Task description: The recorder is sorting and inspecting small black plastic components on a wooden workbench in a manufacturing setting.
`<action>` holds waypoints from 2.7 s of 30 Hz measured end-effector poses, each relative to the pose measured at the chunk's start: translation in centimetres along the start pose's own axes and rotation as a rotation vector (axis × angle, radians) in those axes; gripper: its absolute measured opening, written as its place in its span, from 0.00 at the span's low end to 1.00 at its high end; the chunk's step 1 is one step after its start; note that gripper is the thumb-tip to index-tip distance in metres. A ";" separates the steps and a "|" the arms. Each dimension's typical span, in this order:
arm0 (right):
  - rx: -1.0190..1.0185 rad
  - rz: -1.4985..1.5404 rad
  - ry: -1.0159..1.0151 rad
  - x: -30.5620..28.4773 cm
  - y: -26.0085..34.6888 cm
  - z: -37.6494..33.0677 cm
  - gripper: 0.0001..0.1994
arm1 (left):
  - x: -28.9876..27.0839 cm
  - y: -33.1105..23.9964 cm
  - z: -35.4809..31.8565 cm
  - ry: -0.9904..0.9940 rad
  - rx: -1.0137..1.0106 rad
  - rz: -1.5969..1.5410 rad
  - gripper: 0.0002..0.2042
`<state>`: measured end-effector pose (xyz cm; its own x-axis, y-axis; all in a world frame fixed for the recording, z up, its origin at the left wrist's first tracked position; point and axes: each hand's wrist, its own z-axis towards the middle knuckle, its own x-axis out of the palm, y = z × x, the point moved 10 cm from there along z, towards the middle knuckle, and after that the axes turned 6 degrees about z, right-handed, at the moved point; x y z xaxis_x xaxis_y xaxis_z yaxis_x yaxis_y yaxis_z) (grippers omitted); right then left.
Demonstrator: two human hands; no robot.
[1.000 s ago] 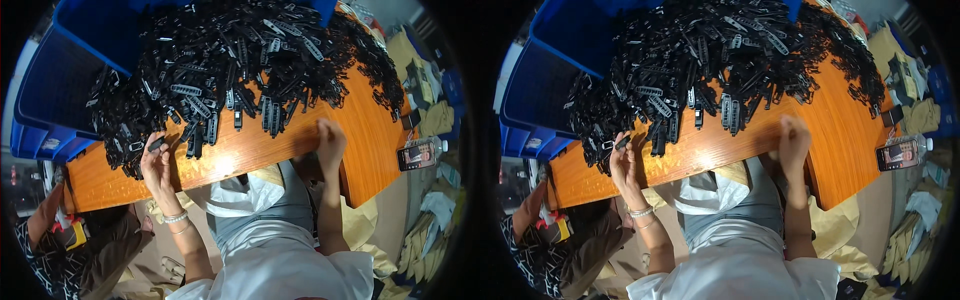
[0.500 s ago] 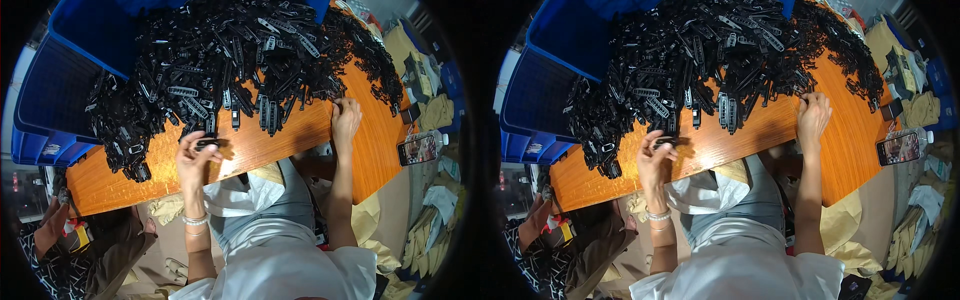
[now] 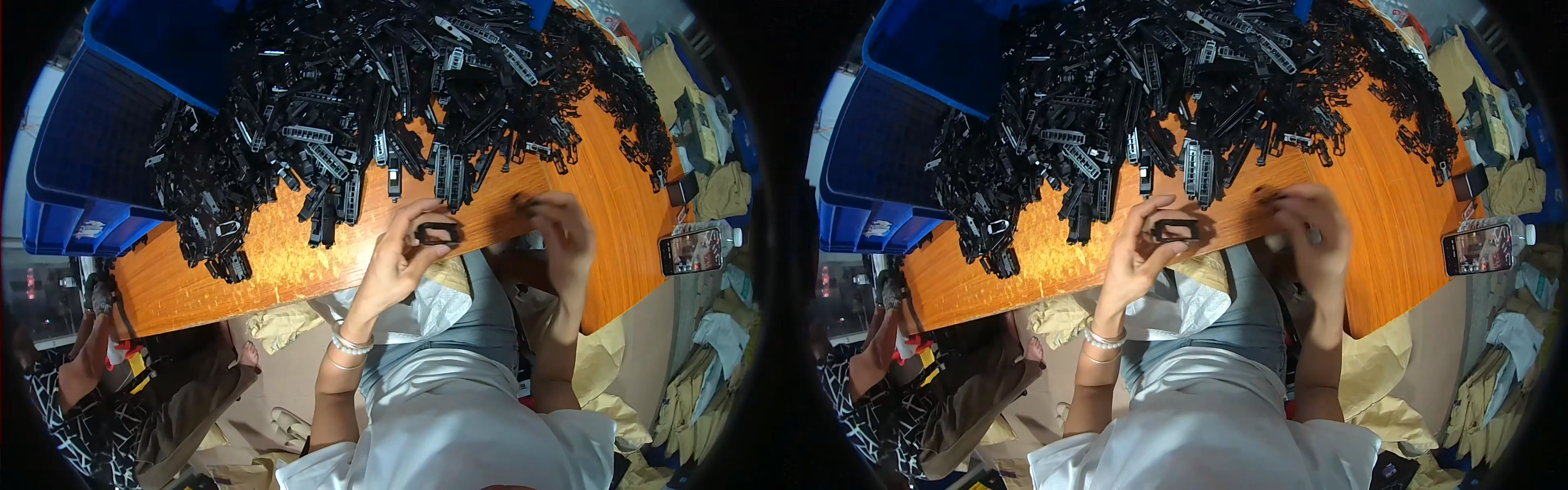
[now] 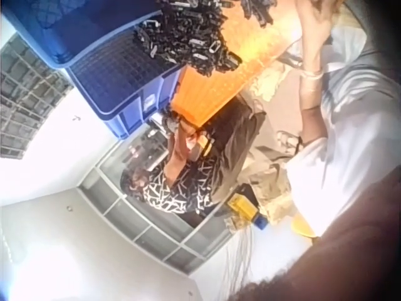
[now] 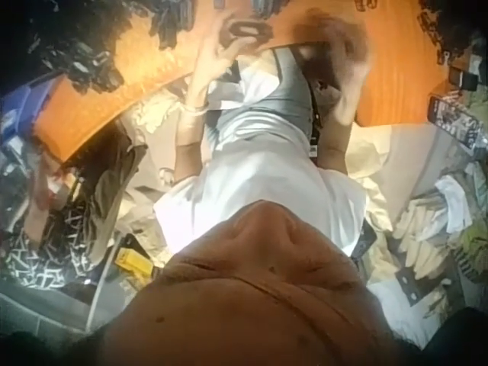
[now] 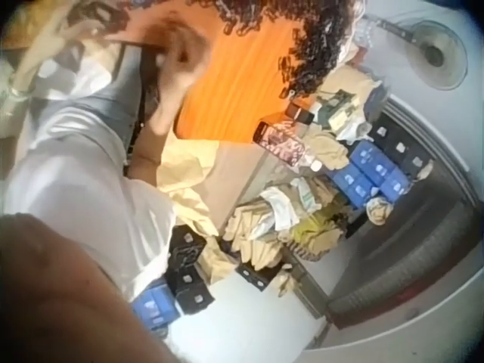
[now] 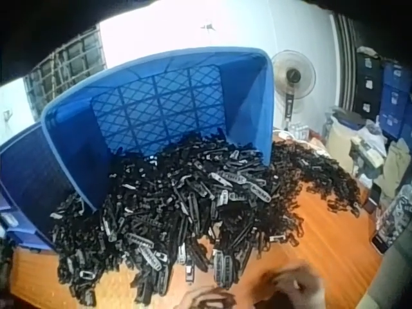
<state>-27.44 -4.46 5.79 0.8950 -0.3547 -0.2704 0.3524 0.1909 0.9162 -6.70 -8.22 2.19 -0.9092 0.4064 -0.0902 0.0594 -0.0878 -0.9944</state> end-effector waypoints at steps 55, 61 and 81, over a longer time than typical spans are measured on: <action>0.429 0.440 -0.290 0.5 -8.7 -1.7 0.05 | 1.4 -5.7 17.6 -0.136 0.439 0.902 0.04; 0.189 0.320 -0.261 0.3 -7.5 -0.6 0.01 | 2.9 -9.5 22.7 -0.211 0.630 0.936 0.04; 0.157 -0.008 -0.101 2.1 -7.3 -1.1 0.06 | 9.5 -8.5 40.6 -0.341 0.618 1.217 0.07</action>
<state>-27.79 -5.57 -1.84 0.8574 -0.4476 -0.2539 0.3053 0.0454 0.9512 -32.55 -40.54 12.06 -0.4795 -0.4417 -0.7583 0.7630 -0.6366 -0.1117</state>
